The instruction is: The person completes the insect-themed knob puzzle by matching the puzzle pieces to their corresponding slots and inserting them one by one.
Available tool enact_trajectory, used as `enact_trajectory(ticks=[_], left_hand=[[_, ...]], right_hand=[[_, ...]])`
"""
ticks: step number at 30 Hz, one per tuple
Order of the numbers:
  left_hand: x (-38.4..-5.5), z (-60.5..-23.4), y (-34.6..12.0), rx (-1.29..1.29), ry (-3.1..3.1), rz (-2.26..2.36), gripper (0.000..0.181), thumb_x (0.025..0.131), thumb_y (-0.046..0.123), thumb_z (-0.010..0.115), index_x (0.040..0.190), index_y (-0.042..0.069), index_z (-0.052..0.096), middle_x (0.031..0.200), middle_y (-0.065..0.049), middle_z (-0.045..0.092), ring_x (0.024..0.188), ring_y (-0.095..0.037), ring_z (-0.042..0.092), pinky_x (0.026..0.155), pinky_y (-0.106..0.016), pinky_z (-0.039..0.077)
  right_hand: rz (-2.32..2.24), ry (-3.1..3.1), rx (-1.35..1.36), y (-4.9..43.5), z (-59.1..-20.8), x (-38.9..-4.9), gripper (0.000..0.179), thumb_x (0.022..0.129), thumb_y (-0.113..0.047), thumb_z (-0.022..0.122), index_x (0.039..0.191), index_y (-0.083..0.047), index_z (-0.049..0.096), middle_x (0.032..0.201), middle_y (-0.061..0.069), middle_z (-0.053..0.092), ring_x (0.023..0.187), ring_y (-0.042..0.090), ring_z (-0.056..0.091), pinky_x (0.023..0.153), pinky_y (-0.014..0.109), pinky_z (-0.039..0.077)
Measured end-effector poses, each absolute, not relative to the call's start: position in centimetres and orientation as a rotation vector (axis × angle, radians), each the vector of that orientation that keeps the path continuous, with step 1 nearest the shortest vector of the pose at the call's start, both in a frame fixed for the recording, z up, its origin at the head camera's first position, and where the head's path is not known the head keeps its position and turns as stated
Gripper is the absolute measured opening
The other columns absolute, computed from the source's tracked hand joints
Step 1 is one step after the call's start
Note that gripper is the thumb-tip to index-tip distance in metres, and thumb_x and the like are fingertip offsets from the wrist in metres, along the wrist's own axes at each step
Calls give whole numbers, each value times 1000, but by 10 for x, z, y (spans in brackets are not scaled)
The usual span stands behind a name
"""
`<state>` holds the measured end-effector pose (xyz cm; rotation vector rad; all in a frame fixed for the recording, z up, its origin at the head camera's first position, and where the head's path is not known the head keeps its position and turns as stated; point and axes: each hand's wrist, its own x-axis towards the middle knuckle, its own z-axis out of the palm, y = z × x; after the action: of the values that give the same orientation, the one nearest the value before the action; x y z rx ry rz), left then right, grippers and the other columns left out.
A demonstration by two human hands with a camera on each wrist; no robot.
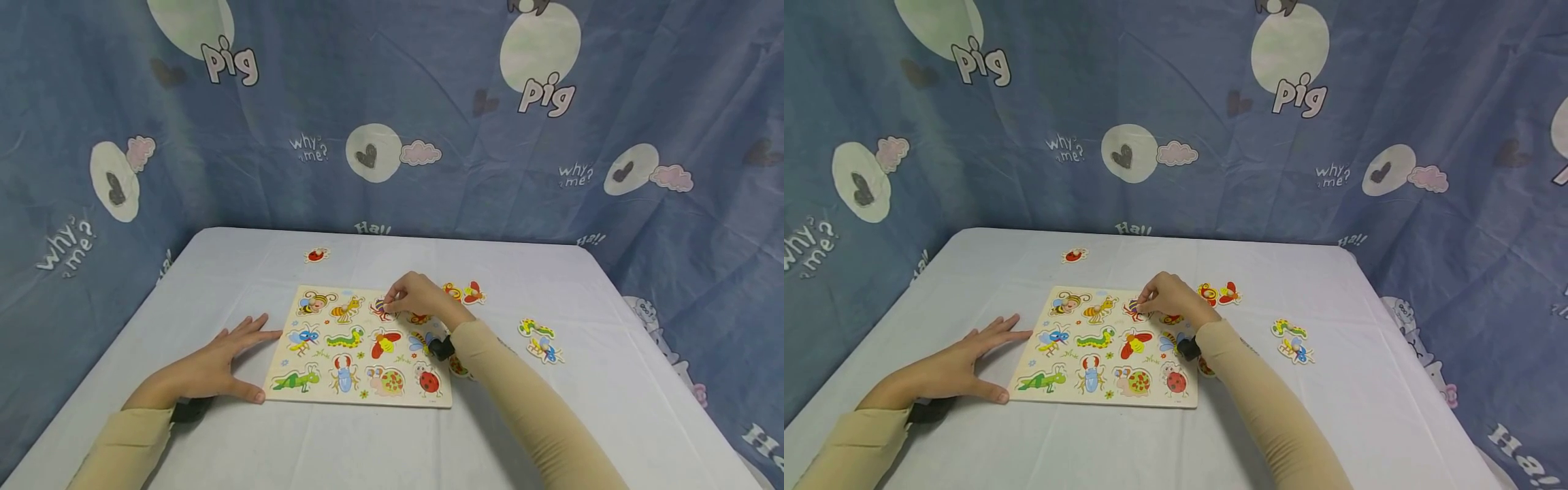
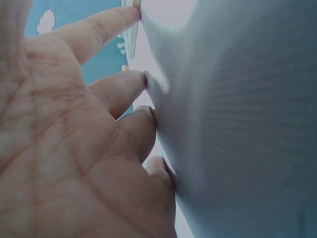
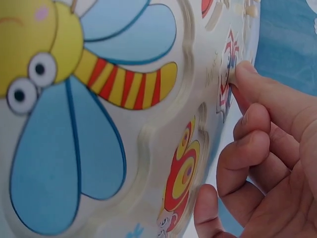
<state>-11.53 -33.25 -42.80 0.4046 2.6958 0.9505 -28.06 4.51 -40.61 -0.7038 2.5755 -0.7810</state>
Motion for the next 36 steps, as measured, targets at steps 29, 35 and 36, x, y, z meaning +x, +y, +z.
enact_trajectory(ticks=[29, 35, 36], left_hand=[[-114, -427, -332, 419, 2677, 980, 110, 66, 41, 101, 160, 18, 51, 178, -30, 14, 164, -58, 1, 124, -84, -3], [-115, -428, -333, 416, 2684, 974, 111, 65, 43, 101, 160, 18, 51, 178, -29, 14, 164, -58, 1, 124, -84, -3], [-115, -428, -333, 417, 2684, 976, 111, 65, 43, 101, 160, 17, 51, 178, -30, 14, 164, -58, 1, 123, -85, -3]], right_hand=[[-786, 2609, -669, 73, -387, -295, 18, 102, -31, 76, 106, -15, 81, 87, 4, 70, 75, 15, 55, 68, 25, 47], [-757, 2659, -636, 79, -384, -297, 20, 103, -33, 75, 108, -15, 81, 86, 3, 68, 75, 15, 55, 67, 25, 47], [-759, 2666, -629, 80, -384, -298, 21, 103, -34, 75, 108, -15, 81, 87, 4, 68, 76, 15, 55, 67, 26, 47]])
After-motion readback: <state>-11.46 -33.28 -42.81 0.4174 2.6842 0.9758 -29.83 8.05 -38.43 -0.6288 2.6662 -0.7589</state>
